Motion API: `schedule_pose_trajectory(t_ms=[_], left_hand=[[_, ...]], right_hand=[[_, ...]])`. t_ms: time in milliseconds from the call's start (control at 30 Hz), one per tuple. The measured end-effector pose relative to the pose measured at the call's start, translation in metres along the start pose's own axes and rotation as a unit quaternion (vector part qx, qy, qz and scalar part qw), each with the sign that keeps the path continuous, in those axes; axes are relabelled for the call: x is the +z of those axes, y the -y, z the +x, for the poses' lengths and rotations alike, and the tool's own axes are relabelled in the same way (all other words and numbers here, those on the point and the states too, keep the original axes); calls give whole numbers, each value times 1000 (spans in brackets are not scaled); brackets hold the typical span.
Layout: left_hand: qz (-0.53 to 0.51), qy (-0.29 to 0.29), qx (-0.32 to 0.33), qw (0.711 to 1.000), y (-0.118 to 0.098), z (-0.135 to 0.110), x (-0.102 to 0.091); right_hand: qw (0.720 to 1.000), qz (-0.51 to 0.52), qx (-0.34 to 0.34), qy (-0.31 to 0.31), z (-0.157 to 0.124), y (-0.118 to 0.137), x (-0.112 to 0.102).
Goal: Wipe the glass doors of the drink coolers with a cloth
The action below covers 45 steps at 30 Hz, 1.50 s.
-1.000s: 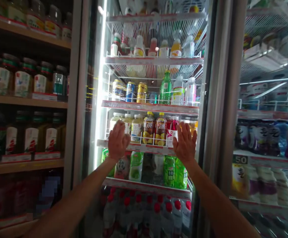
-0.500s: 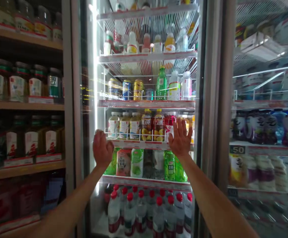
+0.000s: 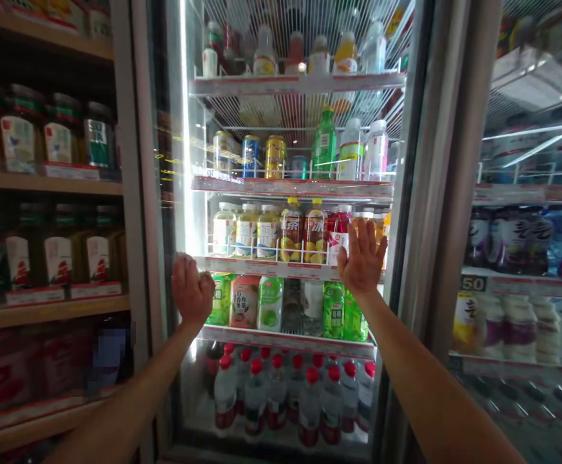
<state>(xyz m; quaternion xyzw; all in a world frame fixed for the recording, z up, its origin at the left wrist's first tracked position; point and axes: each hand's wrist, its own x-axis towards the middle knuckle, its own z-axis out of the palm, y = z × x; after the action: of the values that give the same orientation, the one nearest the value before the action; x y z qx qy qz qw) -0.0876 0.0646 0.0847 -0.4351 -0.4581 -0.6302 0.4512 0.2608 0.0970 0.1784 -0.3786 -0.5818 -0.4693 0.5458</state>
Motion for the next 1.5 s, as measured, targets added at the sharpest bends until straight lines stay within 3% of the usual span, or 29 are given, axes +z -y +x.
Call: schedule_pose_trajectory(t_ms=[67,100,133,233,267,333,400,467,533,567,633,767,867,1000,1067,1133,1233,1300,1400,1500], left_hand=[[16,-33,-65,997,-5,2,2],[8,-29,-59,998,-17,1,5],[-9,-13,-25,1000,-33,-2,8],[-75,76,166,980,-78,-12,16],[-87,100,212,968,-84,-14,16],[-94,122,247,957,-75,-15,12],[-84,109,210,968,-44,-12,5],[-51,66,101,991,-11,-9,-1],[-16,19,8,1000,4,-8,-3],[-10,4,-14,1000,1,-8,-2],[-23,14,9,1000,-22,-12,3],[-79,95,174,977,-72,-18,15],[-77,101,174,977,-55,-17,12],[-11,53,-38,998,-3,-14,-3],[9,30,-104,994,-5,-15,-4],[-2,45,-63,997,-29,-17,2],[-40,115,102,987,-71,-23,13],[-51,130,158,978,-78,-25,15],[-50,94,133,985,-48,-22,6],[-12,11,-9,1000,-18,-18,2]], right_hand=[[1000,2,10,-2,-1,3,0],[1000,2,15,-2,-2,4,0],[1000,2,18,-2,-3,4,0],[1000,1,7,0,-6,3,-2],[1000,0,-3,0,-7,2,-3],[1000,1,-24,1,-8,-1,-4],[999,0,-35,-2,-9,-2,-4],[1000,-5,-29,-2,-10,-1,-4],[1000,-9,-15,5,-10,0,-4],[1000,-9,-10,9,-10,1,-4],[1000,-5,-5,11,-10,1,-4],[1000,2,-16,8,-10,-3,-4],[999,20,-17,25,-12,-6,-7],[998,53,8,45,-12,-5,-10],[996,66,14,55,-12,-5,-11],[995,75,13,63,-12,-6,-12],[995,76,0,63,-12,-9,-13],[995,73,-8,64,-13,-10,-13],[996,73,-9,59,-13,-9,-12],[997,57,7,55,-13,-5,-10]])
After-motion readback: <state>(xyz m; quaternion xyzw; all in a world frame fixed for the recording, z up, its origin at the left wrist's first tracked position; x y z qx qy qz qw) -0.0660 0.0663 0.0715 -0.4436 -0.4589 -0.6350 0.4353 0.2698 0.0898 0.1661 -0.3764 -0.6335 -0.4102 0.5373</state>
